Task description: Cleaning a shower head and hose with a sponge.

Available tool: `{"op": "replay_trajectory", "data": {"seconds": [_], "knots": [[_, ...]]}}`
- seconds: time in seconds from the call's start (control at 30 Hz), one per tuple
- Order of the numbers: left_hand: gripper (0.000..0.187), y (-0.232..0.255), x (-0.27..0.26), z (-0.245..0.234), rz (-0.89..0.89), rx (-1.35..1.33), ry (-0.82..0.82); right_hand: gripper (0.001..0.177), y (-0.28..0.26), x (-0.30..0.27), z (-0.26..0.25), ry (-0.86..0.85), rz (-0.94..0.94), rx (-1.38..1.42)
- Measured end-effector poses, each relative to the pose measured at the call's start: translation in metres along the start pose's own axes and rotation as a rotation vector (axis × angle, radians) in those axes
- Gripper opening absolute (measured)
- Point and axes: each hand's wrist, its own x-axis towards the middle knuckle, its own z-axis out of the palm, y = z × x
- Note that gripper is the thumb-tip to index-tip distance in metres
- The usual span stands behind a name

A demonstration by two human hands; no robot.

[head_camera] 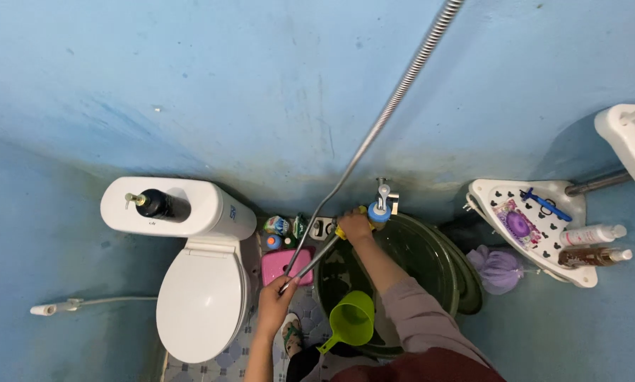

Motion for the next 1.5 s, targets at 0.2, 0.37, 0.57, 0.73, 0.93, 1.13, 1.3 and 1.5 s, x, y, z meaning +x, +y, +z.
{"op": "replay_trajectory", "data": {"seconds": [0.2,0.37,0.57,0.73,0.93,1.13,1.3,1.5], "knots": [[0.032,0.012,-0.001,-0.003,0.028,0.060,0.020,0.022,-0.023,-0.039,-0.059,0.112,0.011,0.256],[0.032,0.034,-0.004,-0.005,0.019,0.129,0.009,0.014,-0.050,-0.065,-0.108,0.130,-0.010,0.415],[0.030,0.041,-0.002,-0.003,0.020,0.109,-0.048,0.022,-0.094,-0.098,-0.194,0.249,-0.111,0.639],[0.031,0.033,0.002,-0.002,0.106,0.051,-0.045,0.025,-0.093,-0.103,-0.213,0.274,-0.154,0.690],[0.033,0.036,-0.004,0.000,0.089,0.246,0.005,0.024,-0.067,-0.083,-0.153,0.330,-0.191,0.645],[0.031,0.032,-0.010,0.001,0.019,0.175,0.001,0.020,-0.037,-0.055,-0.076,0.150,-0.120,0.478],[0.032,0.019,-0.011,0.005,0.052,0.170,0.022,0.024,-0.008,-0.031,-0.025,0.096,-0.048,0.374],[0.029,0.016,-0.011,0.000,-0.001,0.076,0.026,0.020,0.007,-0.017,-0.015,-0.002,0.012,-0.099]]}}
